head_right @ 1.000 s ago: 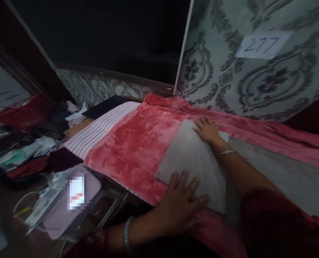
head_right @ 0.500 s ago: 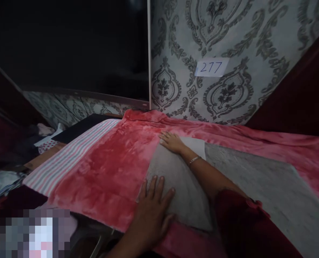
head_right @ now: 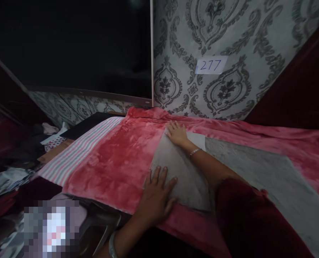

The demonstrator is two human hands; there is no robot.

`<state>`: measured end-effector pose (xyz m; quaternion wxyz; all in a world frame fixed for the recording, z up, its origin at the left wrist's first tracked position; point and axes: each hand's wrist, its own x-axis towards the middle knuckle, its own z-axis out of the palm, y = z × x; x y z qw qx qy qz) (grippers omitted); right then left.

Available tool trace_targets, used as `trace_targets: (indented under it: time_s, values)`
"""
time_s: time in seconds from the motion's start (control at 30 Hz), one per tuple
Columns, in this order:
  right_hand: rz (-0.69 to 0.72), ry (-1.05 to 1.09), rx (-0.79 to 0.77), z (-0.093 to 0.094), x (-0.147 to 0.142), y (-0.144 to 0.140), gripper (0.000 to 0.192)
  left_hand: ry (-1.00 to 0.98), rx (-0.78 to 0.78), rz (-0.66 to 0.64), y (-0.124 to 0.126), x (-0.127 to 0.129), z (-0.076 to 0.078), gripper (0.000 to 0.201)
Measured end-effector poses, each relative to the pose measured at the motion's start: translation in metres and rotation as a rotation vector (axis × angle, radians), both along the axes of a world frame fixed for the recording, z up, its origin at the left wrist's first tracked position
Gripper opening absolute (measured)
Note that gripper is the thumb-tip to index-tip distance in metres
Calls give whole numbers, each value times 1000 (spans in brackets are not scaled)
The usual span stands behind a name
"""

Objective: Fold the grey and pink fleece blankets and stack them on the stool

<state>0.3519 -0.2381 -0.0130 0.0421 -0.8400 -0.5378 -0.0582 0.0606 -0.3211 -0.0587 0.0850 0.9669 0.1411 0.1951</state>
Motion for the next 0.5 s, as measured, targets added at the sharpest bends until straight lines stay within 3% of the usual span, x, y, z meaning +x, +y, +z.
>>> trace_targets:
  time_s: [0.13,0.27,0.37,0.5]
  values:
    - [111,-25,7,-5,-30,-66,66,-24,12,6,1,2,0,59]
    - [23,12,-56,-25,-38,-127,65,-59,38,22,0,6,2,55]
    - [-58,43,-48,-29,-33,-143,63,-80,78,19,1,8,3,54]
    - [-165,102,-73,-15,-43,-139,62,-163,132,-37,3,5,0,45]
